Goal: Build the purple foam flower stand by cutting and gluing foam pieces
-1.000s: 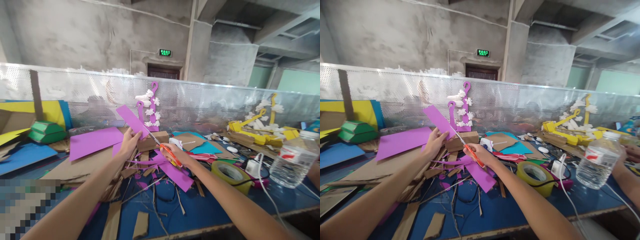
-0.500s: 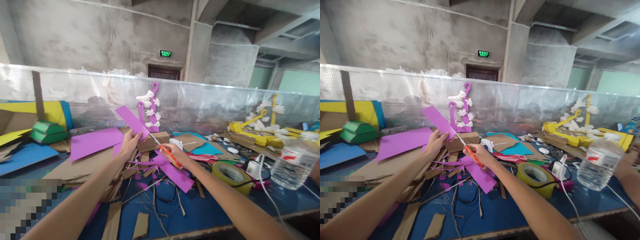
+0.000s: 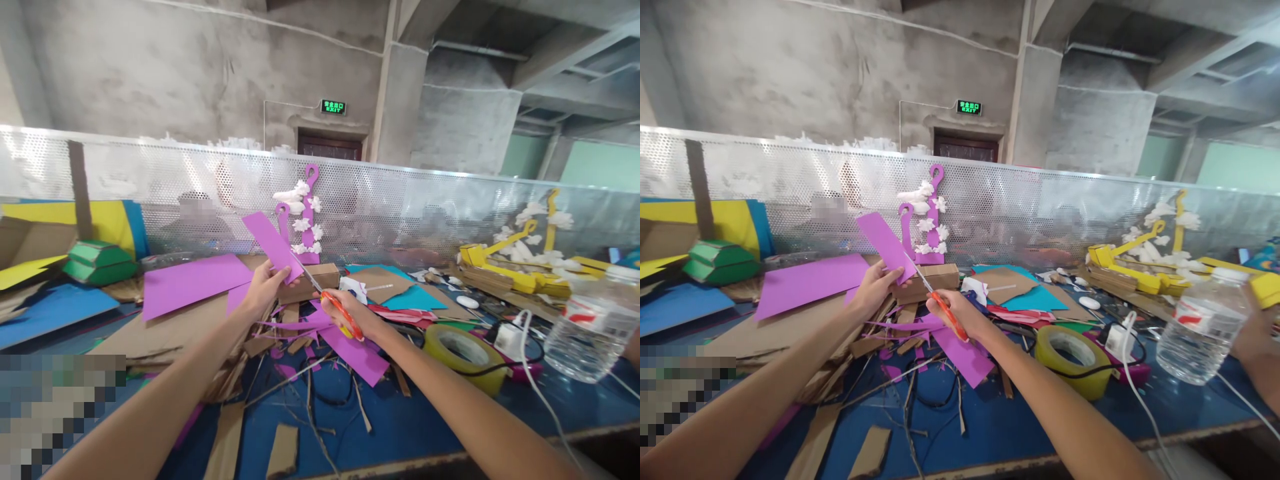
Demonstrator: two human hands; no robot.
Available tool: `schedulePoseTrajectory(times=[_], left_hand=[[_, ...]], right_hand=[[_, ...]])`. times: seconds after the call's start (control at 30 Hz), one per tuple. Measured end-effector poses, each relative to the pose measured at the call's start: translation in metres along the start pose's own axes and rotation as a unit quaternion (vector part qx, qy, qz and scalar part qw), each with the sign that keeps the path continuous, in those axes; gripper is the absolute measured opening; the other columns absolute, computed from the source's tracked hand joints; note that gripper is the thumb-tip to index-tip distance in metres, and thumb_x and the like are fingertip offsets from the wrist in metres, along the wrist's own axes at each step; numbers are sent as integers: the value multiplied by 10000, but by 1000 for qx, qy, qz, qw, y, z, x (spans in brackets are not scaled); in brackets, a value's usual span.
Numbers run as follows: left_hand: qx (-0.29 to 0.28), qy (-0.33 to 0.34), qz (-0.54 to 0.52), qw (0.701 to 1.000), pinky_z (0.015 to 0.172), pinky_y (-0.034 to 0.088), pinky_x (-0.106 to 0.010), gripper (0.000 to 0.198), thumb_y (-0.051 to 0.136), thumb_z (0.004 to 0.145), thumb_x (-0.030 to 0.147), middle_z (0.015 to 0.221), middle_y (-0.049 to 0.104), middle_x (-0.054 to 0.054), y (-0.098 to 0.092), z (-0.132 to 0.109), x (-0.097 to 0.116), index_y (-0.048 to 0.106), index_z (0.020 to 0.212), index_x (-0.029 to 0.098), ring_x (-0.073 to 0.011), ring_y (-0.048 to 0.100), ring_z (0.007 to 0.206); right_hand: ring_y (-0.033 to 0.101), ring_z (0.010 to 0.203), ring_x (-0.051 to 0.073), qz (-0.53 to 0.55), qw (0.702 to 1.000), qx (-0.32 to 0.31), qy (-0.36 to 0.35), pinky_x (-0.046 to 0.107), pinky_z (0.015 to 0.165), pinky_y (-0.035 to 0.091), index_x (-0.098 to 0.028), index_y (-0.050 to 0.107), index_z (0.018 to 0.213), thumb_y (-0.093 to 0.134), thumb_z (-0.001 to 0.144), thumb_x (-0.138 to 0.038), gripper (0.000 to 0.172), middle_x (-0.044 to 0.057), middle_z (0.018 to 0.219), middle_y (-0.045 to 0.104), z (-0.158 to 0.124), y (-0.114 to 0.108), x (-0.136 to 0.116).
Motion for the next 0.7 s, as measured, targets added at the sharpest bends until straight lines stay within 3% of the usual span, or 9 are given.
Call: schedulePoseTrajectory(times=[0.4,0.57,0.7], left_hand=[[1,-25,-33,999,677,571,-304,426,792,730,374,855,740,-67,3,-2,3,622,1054,154,-204,717,743],[80,-26,-73,994,696,578,-292,397,785,751,383,983,738,-51,-14,5,0,649,1077,201,-186,707,819],[96,0,-54,994,689,563,-278,414,827,695,392,949,741,-51,-21,7,1,678,1017,179,-180,690,803]], right_hand=[[379,509,97,-34,999,27,-14,234,461,291,-155,637,928,574,847,-715,570,-29,630,450,-4,-2,-9],[416,544,107,-63,997,-4,-35,234,501,336,-137,680,958,639,824,-674,556,-23,631,477,-5,-8,-18],[472,592,126,-80,995,-10,-51,241,549,376,-136,692,968,631,850,-636,518,2,668,546,-4,-10,-14]])
Point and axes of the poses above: each hand's wrist, its own z-axis towards the middle knuckle, its own y-axis out of the palm, x = y × z, the point moved 2 cm from there along z, towards the middle knuckle
